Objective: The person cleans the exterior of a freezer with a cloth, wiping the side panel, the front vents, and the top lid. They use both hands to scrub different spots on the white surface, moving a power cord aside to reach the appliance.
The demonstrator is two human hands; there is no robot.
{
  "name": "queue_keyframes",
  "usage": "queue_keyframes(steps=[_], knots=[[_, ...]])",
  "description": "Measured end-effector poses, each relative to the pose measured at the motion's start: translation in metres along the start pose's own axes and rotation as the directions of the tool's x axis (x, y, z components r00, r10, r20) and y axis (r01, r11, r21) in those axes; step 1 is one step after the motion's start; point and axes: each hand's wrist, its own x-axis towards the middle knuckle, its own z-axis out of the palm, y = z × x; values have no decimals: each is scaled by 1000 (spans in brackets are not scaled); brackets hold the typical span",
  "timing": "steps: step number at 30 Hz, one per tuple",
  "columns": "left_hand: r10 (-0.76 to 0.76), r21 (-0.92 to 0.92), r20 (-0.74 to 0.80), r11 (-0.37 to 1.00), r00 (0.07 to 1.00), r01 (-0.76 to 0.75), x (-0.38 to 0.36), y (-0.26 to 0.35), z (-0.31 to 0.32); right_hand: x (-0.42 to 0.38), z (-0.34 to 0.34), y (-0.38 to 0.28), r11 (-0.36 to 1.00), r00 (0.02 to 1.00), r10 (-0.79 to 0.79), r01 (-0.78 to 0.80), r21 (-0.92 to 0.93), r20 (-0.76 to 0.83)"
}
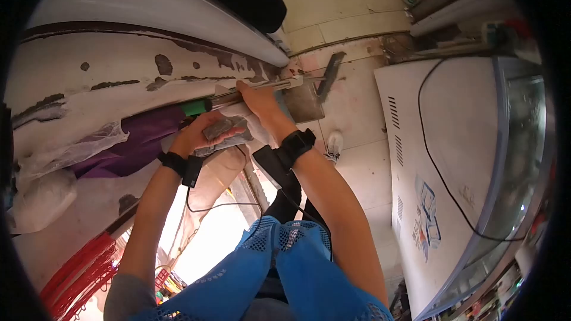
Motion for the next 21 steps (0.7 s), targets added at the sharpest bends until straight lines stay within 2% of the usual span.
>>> queue_keyframes(steps=[2, 3, 5, 6, 8, 9, 11, 12, 14, 15, 17, 18, 20, 21], knots=[[-16, -252, -98, 968, 995, -9, -12, -28, 0, -2, 3, 17, 988, 999, 27, -32, -148, -37], [45, -240, -96, 968, 994, -67, 1, 9, -21, 38, 16, -6, 985, 1000, -17, 16, -173, -2], [23, -415, -229, 902, 973, -119, -7, -16, -39, 31, 17, 4, 940, 994, -58, 25, -339, -89], [35, -424, -253, 894, 967, -144, -20, -21, -36, 32, 21, 5, 940, 997, -49, 26, -341, -59], [192, -225, -390, 928, 901, -296, -34, -32, -23, 40, 12, 11, 935, 993, -72, 35, -352, -95], [194, -233, -394, 925, 898, -302, -37, -38, -23, 47, 1, 17, 933, 994, -68, 33, -358, -87], [324, -147, -362, 906, 874, -396, -39, -52, -23, 58, -29, 27, 899, 998, -56, 53, -435, 7], [319, -152, -361, 907, 876, -393, -39, -58, -22, 53, -42, 25, 898, 999, -51, 48, -438, 3], [311, -162, -346, 909, 885, -383, -38, -68, -21, 35, -67, 15, 907, 978, -194, 148, -395, -78], [310, -159, -346, 911, 886, -380, -38, -72, -21, 25, -79, 11, 908, 978, -194, 148, -392, -80], [322, -237, -353, 878, 879, -417, -37, -79, -20, 3, -101, 2, 960, 960, -174, 116, -253, -220], [318, -231, -349, 882, 881, -410, -38, -85, -20, -8, -113, -3, 962, 958, -175, 117, -247, -227], [284, -303, -495, 829, 821, -469, -39, -102, -20, -29, -136, -7, 984, 937, -165, 137, -110, -309], [278, -301, -481, 838, 831, -455, -40, -117, -23, -36, -147, -3, 984, 930, -167, 139, -108, -328]])
